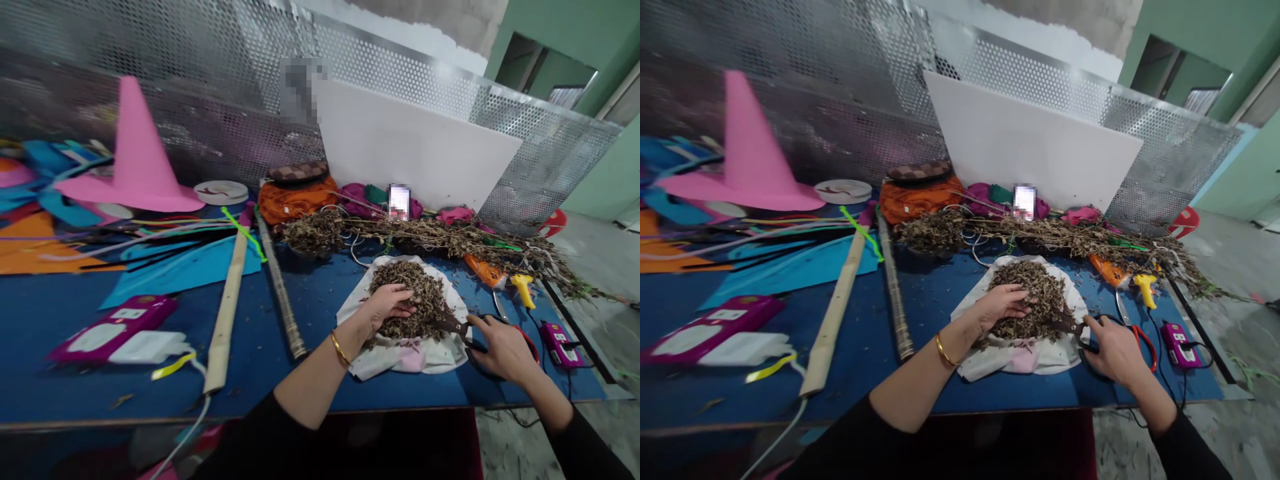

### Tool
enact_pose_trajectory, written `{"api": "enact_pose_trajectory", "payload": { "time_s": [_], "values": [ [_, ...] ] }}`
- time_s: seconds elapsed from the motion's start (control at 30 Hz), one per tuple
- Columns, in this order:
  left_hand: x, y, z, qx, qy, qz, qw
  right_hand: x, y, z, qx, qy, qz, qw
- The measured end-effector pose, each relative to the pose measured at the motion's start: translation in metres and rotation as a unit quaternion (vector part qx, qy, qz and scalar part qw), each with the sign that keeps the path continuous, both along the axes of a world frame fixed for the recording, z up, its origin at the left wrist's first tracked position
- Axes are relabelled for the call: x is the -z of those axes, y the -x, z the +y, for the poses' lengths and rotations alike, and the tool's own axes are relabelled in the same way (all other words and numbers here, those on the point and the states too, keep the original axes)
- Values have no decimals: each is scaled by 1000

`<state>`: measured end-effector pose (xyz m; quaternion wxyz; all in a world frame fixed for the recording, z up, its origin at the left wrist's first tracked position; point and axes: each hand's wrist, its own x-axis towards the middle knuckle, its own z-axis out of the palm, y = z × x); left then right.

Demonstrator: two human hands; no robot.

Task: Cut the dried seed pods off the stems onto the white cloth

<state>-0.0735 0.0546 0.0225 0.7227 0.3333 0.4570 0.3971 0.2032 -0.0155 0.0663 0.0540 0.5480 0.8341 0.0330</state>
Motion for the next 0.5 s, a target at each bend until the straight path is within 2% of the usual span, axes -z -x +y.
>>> {"api": "enact_pose_trajectory", "payload": {
  "time_s": [0.1,0.2,0.33,0.5],
  "values": [
    [-1,1,0,-6,5,-13,1000,-13,-8,1,3,48,36,998],
    [0,1,-1,-7,1,-16,1000,-17,-17,2,5,110,85,990],
    [0,0,-1,-3,-5,-14,1000,-10,-19,1,20,134,163,977],
    [2,1,-1,-9,-5,-10,1000,4,-10,3,26,92,215,972]
  ]
}}
